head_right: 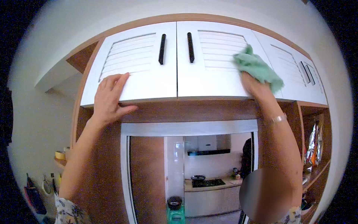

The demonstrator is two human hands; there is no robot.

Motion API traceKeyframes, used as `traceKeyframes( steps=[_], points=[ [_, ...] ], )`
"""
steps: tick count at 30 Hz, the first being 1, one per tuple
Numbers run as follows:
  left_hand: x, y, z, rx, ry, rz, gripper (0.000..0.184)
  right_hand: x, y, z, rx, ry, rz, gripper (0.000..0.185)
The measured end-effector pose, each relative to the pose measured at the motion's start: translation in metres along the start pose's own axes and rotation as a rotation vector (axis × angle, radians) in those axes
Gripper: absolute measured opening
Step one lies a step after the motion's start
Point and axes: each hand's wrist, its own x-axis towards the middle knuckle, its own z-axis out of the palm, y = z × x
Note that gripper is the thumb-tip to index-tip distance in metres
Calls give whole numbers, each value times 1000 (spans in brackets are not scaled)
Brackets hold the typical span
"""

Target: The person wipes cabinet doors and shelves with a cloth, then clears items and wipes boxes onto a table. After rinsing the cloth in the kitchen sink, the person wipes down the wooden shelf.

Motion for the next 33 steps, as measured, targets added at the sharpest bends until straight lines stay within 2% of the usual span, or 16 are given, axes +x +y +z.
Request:
traceKeyframes(
  steps=[2, 3, 6, 9, 10, 12, 14, 16, 21, 25, 26, 28, 30, 31, 33],
  points=[
    [1, 1, 0, -30, 27, 9, 87, 27, 22, 38, 149, -68, -241, 24],
    [0, 0, 0, -43, 52, 20, 88, 50, 3, 43, 132, -194, -74, 25],
    [-2, -1, 2, -51, 74, -4, 85, 107, -40, 80, 257, -379, 63, 30],
    [-4, -3, 5, -42, 91, -16, 82, 142, -95, 72, 425, -447, -68, 36],
    [-4, -4, 6, -37, 91, -8, 81, 142, -122, 60, 565, -462, 199, 40],
    [-4, -11, 6, -54, 90, 11, 82, 140, -132, 63, 682, -483, 472, 44],
    [-4, -9, 8, -46, 101, 28, 83, 147, -106, 88, 574, -519, 345, 51],
    [-3, -7, 8, -57, 90, -1, 81, 142, -58, 99, 499, -521, 330, 50],
    [-3, -2, 6, -69, 66, -11, 83, 106, 81, 81, 160, -567, 228, 46],
    [0, 6, 7, -44, 20, -38, 88, 83, 146, 73, 1, -577, 123, 43],
    [0, 5, 8, -39, 30, -33, 88, 76, 162, 66, -4, -576, 142, 42],
    [-1, 3, 7, -36, -5, -42, 92, 59, 192, 38, -11, -617, 248, 61],
    [-1, 2, 8, -41, -6, -45, 92, 23, 240, 5, -57, -621, 376, 58],
    [-1, 2, 10, -35, -10, -45, 92, 3, 254, -12, -165, -616, 540, 51],
    [-1, -2, 16, -5, 49, -18, 94, -36, 260, -39, -258, -534, 361, 41]
  ],
)
